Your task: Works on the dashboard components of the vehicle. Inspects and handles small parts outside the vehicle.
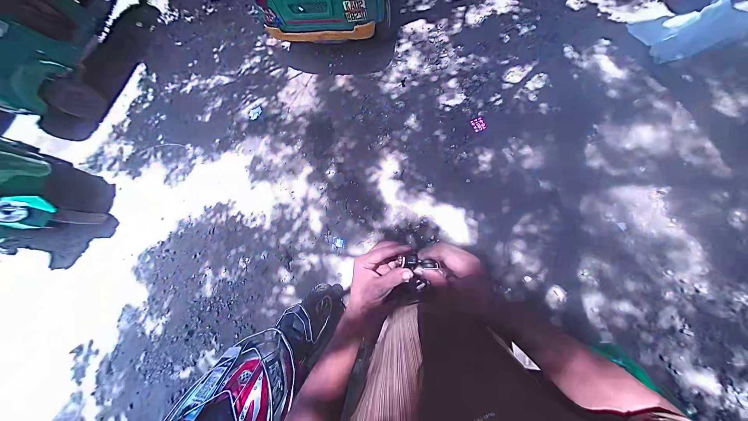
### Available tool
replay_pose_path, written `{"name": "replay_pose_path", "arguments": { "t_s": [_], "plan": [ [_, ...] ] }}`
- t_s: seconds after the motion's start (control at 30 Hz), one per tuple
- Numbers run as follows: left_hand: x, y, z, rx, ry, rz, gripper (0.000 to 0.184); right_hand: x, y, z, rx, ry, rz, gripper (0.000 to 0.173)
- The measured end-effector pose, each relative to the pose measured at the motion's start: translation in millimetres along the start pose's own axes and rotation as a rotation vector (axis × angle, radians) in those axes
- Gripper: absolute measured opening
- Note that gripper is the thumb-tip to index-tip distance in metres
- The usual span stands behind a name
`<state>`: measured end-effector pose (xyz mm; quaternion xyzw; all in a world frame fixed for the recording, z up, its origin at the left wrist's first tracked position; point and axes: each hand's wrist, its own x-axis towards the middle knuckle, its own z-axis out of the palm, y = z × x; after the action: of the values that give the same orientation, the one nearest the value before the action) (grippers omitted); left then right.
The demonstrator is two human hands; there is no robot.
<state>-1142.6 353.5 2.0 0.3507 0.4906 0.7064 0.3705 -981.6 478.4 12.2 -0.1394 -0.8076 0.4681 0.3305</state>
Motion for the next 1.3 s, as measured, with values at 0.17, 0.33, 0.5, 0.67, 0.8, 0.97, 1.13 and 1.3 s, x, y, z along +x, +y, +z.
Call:
{"name": "replay_pose_path", "arguments": {
  "t_s": [0.17, 0.33, 0.5, 0.67, 0.8, 0.97, 1.13, 1.3],
  "plan": [
    [86, 8, -68, 0.042, 0.171, 0.050, 0.033, 135, 49, 34, 0.238, -0.225, 0.087, 0.019],
    [180, -9, -172, 0.132, 0.275, 0.059, 0.033, 258, 118, 99, 0.120, -0.325, -0.064, 0.024],
    [311, -2, -302, 0.136, 0.274, 0.071, 0.033, 415, 173, 182, 0.040, -0.276, -0.255, 0.016],
    [436, 47, -406, 0.175, 0.206, 0.101, 0.034, 565, 188, 240, -0.061, -0.199, -0.387, 0.019],
    [533, 56, -485, 0.138, 0.114, 0.117, 0.031, 667, 211, 281, 0.265, -0.303, 0.058, 0.018],
    [660, 45, -600, 0.119, 0.139, 0.085, 0.031, 813, 278, 354, 0.564, -0.367, 0.317, 0.021],
    [790, 55, -715, 0.146, 0.320, -0.001, 0.030, 979, 355, 440, 0.448, -0.354, 0.013, 0.018],
    [897, 89, -810, 0.125, 0.583, 0.072, 0.031, 1146, 385, 521, 0.065, -0.282, -0.530, 0.012]
  ]
}}
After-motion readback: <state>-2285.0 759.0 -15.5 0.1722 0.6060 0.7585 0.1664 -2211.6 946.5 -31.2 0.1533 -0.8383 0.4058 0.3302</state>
